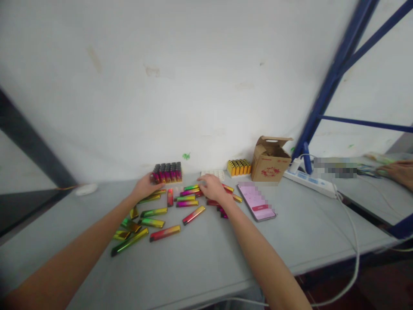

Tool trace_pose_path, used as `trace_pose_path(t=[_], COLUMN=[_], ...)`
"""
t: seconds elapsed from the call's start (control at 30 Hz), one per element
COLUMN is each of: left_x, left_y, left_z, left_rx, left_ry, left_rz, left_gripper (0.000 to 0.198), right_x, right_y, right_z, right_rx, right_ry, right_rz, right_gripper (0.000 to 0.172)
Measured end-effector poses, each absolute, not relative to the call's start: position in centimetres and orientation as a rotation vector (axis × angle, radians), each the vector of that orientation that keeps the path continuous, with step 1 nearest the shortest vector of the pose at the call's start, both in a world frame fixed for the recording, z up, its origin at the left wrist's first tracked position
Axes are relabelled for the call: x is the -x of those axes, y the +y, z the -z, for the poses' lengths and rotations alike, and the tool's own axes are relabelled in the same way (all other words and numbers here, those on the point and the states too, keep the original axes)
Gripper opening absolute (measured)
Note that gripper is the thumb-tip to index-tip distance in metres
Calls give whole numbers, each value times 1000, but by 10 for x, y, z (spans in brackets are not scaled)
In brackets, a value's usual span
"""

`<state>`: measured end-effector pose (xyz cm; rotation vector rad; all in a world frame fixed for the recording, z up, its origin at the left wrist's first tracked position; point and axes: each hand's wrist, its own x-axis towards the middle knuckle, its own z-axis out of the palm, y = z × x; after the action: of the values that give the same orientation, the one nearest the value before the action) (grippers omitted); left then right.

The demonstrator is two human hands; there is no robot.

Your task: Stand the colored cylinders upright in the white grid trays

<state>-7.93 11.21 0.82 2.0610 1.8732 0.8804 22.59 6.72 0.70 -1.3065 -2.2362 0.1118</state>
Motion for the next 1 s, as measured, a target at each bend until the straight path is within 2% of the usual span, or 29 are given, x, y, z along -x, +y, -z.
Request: trace_pose_path(t=[0.23,0.4,0.6,0.73,0.9,1.0], left_x=[68,69,72,67,62,60], left_y=[97,57,28,23,19,16], left_z=[-18,-19,-12,-9,-8,-6], left_rx=[-2060,-2133,-2157,-2268,-2443,-2503], left_ry=[1961,1948,1857,1794,1685,1614], left_rz=[-778,-1043,-1245,-1269,-1095,-1014], left_gripper=[60,68,62,55,40,35], right_x=[-272,-293,-295,-290,-274,-260], right_y=[50,28,27,30,36,45], right_z=[-9,-1,13,12,-1,-10], right_rx=[1659,1815,1836,1788,1580,1692], right_ry=[-2029,-1826,-1741,-1781,-1967,-2028], right_rz=[-25,29,30,122,130,93], right_gripper=[39,48,59,52,36,35])
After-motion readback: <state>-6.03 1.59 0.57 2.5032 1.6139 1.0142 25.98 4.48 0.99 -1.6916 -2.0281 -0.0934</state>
